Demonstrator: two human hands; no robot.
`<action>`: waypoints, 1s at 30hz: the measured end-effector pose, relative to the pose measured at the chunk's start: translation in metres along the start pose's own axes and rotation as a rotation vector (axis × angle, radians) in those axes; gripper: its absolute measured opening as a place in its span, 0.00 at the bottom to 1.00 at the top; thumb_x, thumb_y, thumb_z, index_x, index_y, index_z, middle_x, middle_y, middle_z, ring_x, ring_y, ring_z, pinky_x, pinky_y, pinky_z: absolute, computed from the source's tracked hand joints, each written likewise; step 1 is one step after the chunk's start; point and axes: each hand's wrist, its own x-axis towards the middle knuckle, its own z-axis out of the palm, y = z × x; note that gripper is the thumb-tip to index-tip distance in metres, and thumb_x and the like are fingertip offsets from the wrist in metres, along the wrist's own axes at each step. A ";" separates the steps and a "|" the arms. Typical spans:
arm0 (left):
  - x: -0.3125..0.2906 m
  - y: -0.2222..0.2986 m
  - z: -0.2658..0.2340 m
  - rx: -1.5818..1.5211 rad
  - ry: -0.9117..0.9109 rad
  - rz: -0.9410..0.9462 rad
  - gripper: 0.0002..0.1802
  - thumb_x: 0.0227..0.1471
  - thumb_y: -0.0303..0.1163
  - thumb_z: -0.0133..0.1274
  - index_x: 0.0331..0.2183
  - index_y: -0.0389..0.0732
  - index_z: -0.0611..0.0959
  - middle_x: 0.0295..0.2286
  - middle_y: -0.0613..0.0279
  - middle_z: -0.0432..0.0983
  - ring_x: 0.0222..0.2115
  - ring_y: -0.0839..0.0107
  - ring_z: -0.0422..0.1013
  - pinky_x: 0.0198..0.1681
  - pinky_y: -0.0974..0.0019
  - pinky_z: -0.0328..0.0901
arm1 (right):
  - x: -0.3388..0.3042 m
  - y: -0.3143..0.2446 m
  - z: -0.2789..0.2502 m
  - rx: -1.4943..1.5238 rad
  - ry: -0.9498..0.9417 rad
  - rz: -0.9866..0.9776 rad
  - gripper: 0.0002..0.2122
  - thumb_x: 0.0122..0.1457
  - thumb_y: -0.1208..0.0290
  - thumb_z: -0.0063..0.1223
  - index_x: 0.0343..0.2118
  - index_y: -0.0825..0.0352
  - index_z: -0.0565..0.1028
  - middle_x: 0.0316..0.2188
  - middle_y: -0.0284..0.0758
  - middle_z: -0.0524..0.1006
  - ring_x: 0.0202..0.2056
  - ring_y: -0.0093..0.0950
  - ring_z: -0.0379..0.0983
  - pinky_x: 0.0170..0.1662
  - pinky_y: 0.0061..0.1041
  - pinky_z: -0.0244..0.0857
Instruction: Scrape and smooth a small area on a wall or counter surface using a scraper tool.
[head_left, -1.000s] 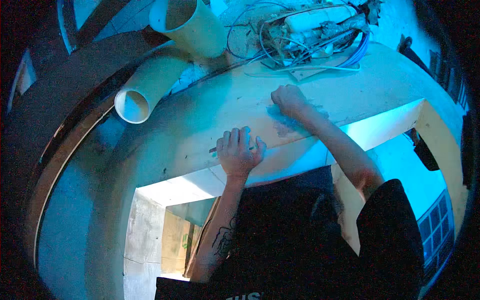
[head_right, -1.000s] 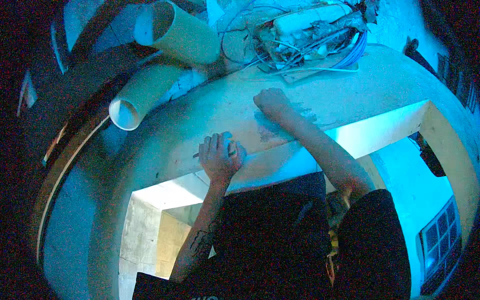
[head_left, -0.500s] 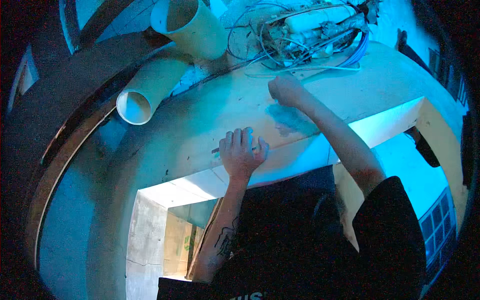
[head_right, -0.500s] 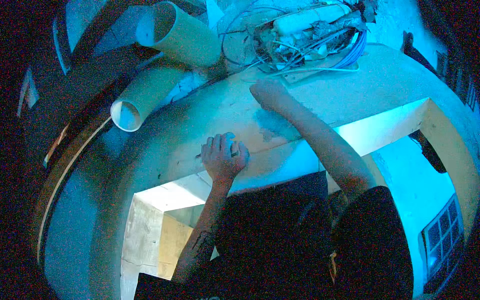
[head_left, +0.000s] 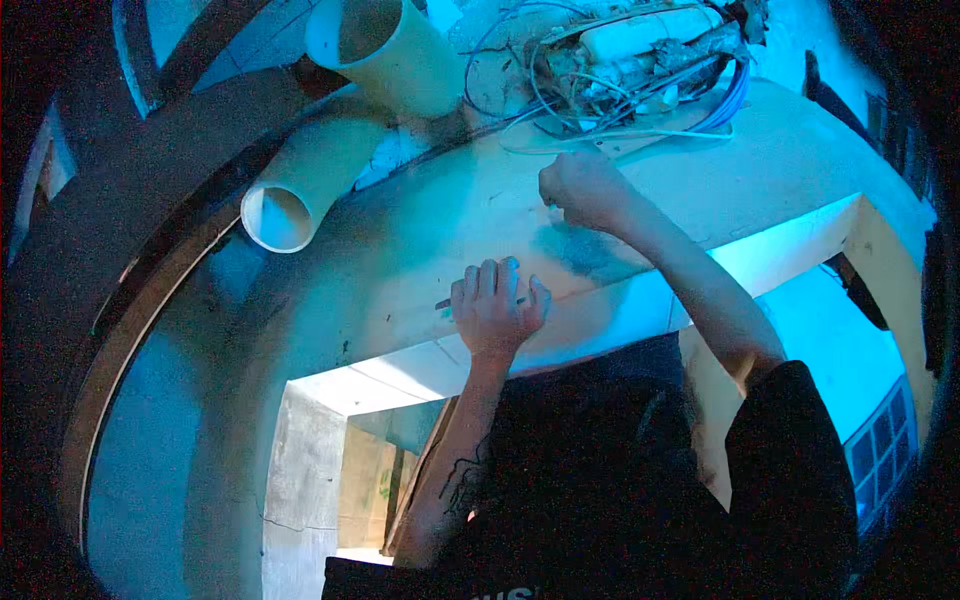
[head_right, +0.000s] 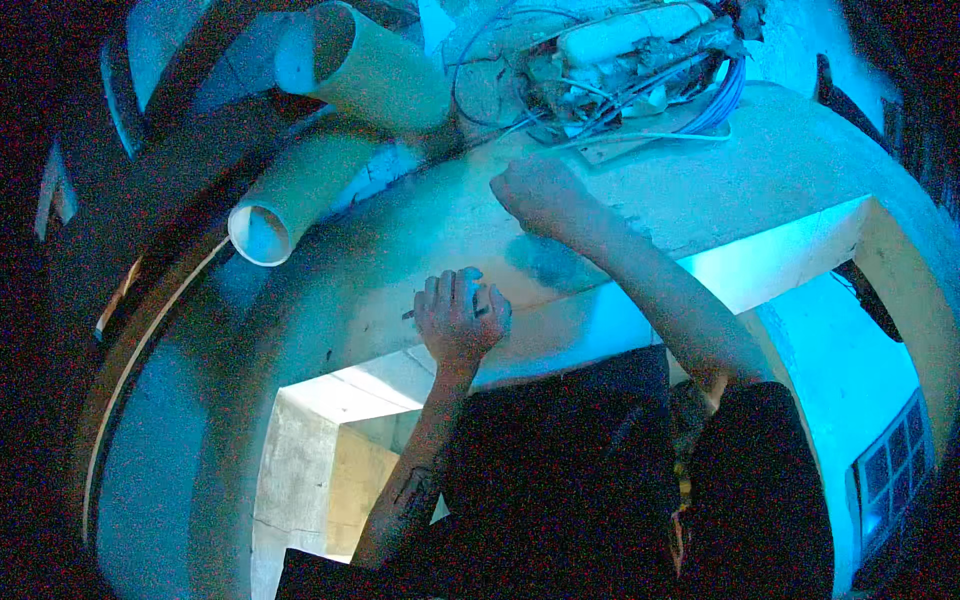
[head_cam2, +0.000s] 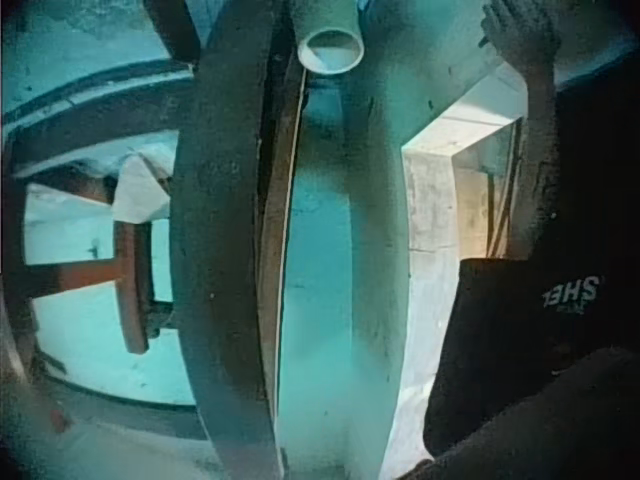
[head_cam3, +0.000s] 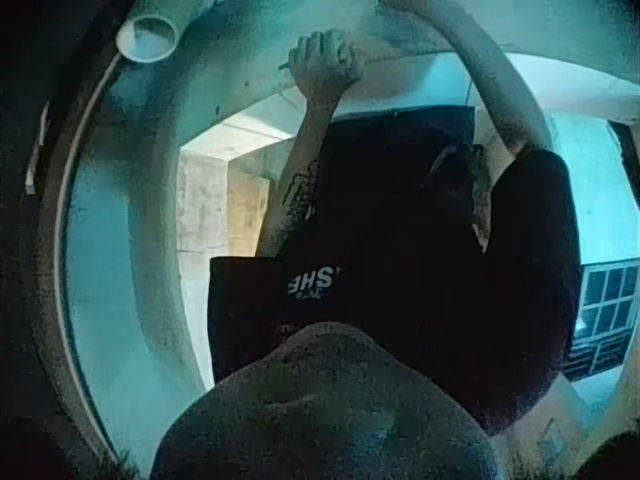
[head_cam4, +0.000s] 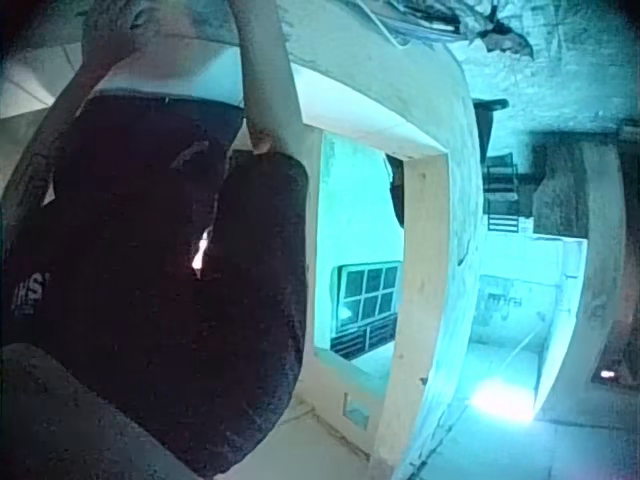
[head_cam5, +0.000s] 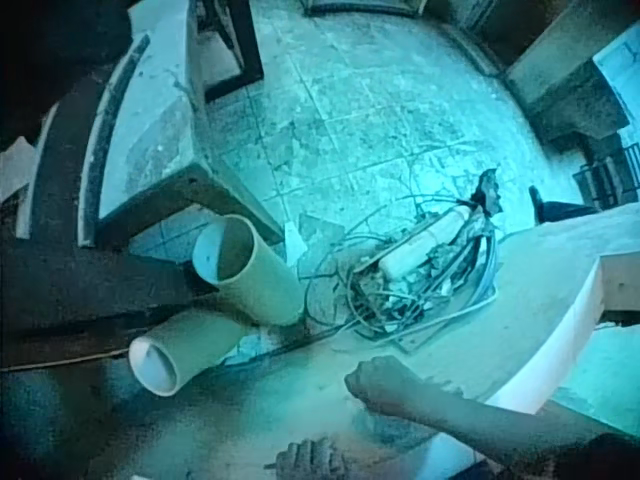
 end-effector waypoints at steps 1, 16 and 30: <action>-0.001 0.001 -0.001 0.002 -0.007 0.000 0.12 0.33 0.39 0.49 0.23 0.43 0.73 0.18 0.63 0.62 0.21 0.66 0.62 0.22 0.63 0.55 | -0.006 -0.004 -0.016 -0.023 0.002 0.032 0.01 0.41 0.74 0.49 0.19 0.63 0.72 0.20 0.39 0.73 0.24 0.36 0.71 0.26 0.35 0.64; 0.001 -0.005 -0.008 -0.008 0.004 0.003 0.12 0.33 0.38 0.49 0.23 0.42 0.73 0.17 0.64 0.62 0.19 0.66 0.61 0.21 0.64 0.54 | -0.014 -0.016 -0.021 -0.067 -0.003 0.009 0.05 0.39 0.76 0.51 0.21 0.59 0.75 0.20 0.38 0.73 0.24 0.35 0.70 0.28 0.32 0.64; 0.002 -0.002 -0.010 -0.016 -0.017 -0.018 0.11 0.33 0.39 0.50 0.23 0.44 0.73 0.20 0.63 0.66 0.22 0.65 0.63 0.23 0.63 0.55 | -0.016 -0.018 0.011 -0.117 0.119 -0.013 0.03 0.40 0.74 0.50 0.20 0.60 0.74 0.20 0.37 0.73 0.27 0.34 0.71 0.28 0.31 0.64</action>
